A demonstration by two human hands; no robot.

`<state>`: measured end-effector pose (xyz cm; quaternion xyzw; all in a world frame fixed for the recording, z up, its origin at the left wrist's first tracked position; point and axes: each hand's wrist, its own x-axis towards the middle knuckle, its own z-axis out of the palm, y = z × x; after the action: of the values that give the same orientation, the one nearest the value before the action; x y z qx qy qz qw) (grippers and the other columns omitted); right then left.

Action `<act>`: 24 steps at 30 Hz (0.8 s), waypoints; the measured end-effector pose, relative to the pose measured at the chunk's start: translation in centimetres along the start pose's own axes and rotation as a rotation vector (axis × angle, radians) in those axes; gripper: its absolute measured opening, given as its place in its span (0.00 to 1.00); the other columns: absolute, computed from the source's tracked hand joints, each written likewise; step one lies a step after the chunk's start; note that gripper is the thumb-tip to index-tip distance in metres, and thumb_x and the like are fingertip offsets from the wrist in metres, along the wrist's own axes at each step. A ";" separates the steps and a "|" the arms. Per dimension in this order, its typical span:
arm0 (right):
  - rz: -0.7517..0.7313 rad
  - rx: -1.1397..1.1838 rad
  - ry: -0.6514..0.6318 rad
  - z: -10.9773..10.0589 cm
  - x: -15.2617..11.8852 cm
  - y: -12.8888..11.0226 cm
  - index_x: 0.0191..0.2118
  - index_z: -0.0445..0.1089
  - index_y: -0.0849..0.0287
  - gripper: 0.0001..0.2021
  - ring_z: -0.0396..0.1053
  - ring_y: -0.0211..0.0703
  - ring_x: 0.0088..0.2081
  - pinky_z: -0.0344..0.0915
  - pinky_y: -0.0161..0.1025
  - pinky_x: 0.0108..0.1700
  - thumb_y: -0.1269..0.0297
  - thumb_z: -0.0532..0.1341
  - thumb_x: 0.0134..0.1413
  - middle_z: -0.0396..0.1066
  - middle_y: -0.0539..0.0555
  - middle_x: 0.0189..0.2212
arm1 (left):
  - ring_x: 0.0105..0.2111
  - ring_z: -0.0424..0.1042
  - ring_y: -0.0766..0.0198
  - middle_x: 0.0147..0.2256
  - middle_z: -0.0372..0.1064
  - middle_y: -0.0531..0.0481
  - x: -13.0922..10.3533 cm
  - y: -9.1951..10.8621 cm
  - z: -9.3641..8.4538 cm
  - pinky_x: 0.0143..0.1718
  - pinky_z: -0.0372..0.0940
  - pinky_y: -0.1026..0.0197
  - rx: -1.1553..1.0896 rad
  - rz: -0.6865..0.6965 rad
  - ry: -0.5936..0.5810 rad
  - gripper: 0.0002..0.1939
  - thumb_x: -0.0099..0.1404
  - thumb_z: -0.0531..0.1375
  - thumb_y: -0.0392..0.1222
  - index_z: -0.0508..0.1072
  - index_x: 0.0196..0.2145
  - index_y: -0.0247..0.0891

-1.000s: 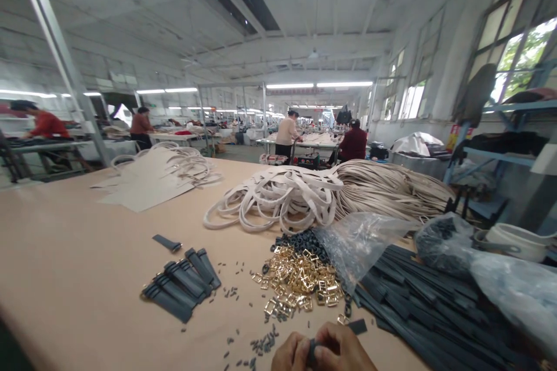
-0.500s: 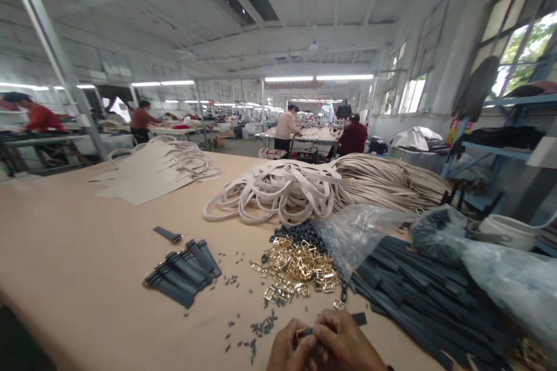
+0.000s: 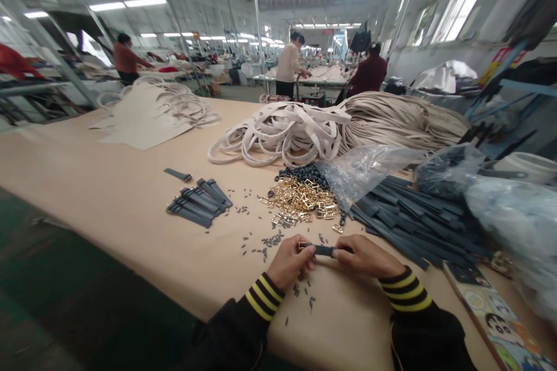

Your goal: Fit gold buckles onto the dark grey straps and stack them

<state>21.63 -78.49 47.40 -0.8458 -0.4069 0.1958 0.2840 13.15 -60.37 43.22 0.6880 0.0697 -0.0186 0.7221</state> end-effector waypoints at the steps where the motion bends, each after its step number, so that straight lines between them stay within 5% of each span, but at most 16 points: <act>1: 0.003 0.051 -0.036 -0.1 -0.1 -0.1 0.23 0.66 0.62 0.10 0.62 0.36 0.21 0.55 0.31 0.25 0.65 0.53 0.51 0.67 0.50 0.19 | 0.13 0.61 0.73 0.17 0.66 0.53 0.0 0.0 -0.1 0.13 0.55 0.72 0.014 0.003 -0.025 0.12 0.55 0.57 0.46 0.62 0.27 0.33; 8: 0.037 0.420 -0.233 1.1 0.2 -1.0 0.27 0.62 0.62 0.07 0.66 0.34 0.21 0.60 0.29 0.24 0.70 0.49 0.51 0.70 0.51 0.24 | 0.12 0.60 0.73 0.15 0.63 0.55 -0.1 0.4 -0.1 0.13 0.55 0.72 0.049 -0.024 -0.103 0.14 0.55 0.57 0.48 0.62 0.27 0.33; 17: -0.074 0.184 -0.089 1.2 0.7 -0.8 0.23 0.65 0.63 0.09 0.61 0.34 0.24 0.56 0.30 0.29 0.72 0.51 0.49 0.66 0.49 0.20 | 0.13 0.60 0.74 0.17 0.62 0.56 0.1 0.4 -0.2 0.13 0.54 0.73 0.076 -0.029 -0.136 0.13 0.56 0.56 0.47 0.60 0.28 0.34; 24: -0.068 0.281 -0.104 1.6 1.2 -0.7 0.20 0.62 0.63 0.13 0.56 0.31 0.19 0.51 0.29 0.24 0.66 0.52 0.52 0.60 0.46 0.15 | 0.12 0.56 0.76 0.17 0.59 0.58 -0.2 0.3 -0.1 0.12 0.51 0.74 0.116 0.026 -0.180 0.10 0.59 0.53 0.46 0.59 0.30 0.35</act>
<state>21.00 -76.67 46.49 -0.7721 -0.4181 0.2848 0.3846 13.01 -60.31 43.57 0.7251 -0.0057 -0.0752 0.6845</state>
